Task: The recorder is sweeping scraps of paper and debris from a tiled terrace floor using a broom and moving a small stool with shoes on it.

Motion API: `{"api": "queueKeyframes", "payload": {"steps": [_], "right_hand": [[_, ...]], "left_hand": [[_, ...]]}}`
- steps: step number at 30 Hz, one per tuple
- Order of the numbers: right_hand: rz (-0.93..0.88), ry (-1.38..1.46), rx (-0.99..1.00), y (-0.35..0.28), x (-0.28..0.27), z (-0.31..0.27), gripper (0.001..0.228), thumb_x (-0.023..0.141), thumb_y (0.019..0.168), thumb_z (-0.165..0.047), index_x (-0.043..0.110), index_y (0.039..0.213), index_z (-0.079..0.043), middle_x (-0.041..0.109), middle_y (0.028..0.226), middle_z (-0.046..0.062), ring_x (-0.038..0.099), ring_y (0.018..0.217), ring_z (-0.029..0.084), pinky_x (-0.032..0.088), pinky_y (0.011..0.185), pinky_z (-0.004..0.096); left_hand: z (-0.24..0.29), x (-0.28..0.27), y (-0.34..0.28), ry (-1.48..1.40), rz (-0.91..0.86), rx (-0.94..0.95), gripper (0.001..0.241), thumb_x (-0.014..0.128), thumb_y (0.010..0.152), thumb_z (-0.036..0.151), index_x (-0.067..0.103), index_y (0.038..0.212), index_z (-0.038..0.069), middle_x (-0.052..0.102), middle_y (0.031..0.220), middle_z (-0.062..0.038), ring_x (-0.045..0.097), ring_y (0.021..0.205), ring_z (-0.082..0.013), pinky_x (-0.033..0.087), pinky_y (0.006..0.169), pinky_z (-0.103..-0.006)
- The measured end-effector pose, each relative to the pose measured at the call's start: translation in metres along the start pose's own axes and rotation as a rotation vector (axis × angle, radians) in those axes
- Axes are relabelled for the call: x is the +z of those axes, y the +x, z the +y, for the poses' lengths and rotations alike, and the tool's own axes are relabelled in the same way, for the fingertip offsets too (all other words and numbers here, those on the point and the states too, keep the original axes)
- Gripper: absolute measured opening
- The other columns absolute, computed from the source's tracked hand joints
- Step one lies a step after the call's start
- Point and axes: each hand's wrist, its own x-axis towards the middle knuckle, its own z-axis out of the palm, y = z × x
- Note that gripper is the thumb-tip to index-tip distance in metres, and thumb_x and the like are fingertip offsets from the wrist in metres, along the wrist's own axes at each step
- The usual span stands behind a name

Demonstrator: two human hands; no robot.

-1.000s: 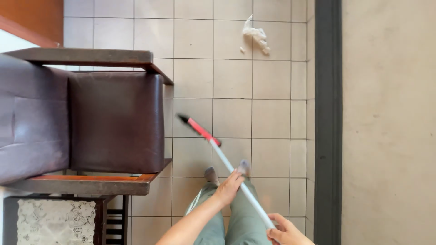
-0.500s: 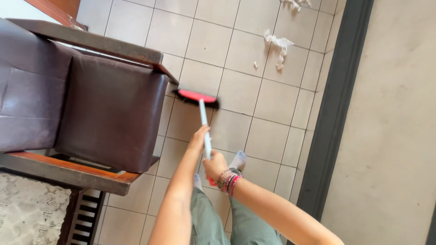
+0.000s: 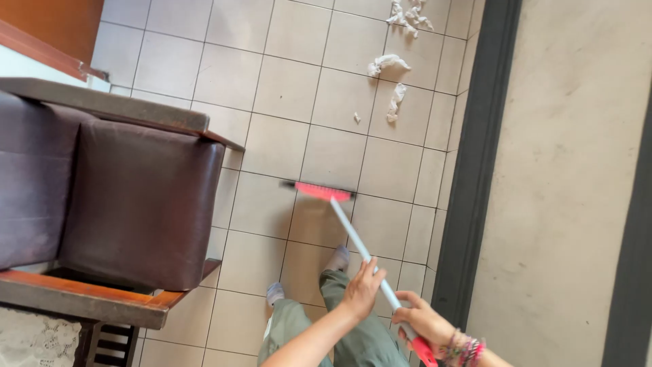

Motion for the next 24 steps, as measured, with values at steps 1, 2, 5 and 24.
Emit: {"api": "queueKeyframes", "payload": {"steps": [1,2,5,24], "right_hand": [[-0.040,0.043,0.021,0.012,-0.002,0.013,0.057,0.063,0.089,-0.008,0.048,0.144,-0.011,0.061,0.083,0.009,0.060,0.055,0.019,0.049,0.044,0.038],[-0.078,0.087,0.043,0.025,-0.003,0.026,0.055,0.065,0.090,-0.009,0.051,0.144,-0.007,0.062,0.083,0.008,0.060,0.054,0.016,0.049,0.043,0.035],[-0.091,-0.053,-0.102,0.070,-0.002,0.037,0.053,0.066,0.091,-0.012,0.055,0.141,-0.001,0.064,0.078,0.009,0.060,0.050,0.016,0.051,0.042,0.034],[-0.360,0.856,-0.022,0.020,-0.051,0.006,0.029,0.054,0.100,-0.030,0.062,0.113,-0.006,0.053,0.067,0.002,0.049,0.047,0.012,0.042,0.038,0.027]], "left_hand": [[-0.002,0.007,-0.012,-0.007,-0.024,-0.042,0.033,0.058,0.090,-0.002,0.058,0.121,0.007,0.047,0.148,-0.033,0.048,0.134,-0.0525,0.053,0.098,-0.0502],[-0.005,0.015,-0.024,-0.015,-0.049,-0.082,0.035,0.057,0.087,-0.003,0.058,0.121,0.008,0.050,0.147,-0.031,0.049,0.133,-0.0519,0.053,0.098,-0.0504],[-0.042,0.030,-0.020,0.003,-0.079,-0.111,0.040,0.056,0.085,-0.004,0.059,0.123,0.009,0.053,0.143,-0.028,0.055,0.128,-0.0482,0.054,0.098,-0.0493],[0.003,0.003,0.117,0.136,-0.045,0.410,0.033,0.055,0.090,0.000,0.064,0.120,0.008,0.061,0.142,-0.016,0.051,0.141,-0.0380,0.050,0.111,-0.0411]]}}
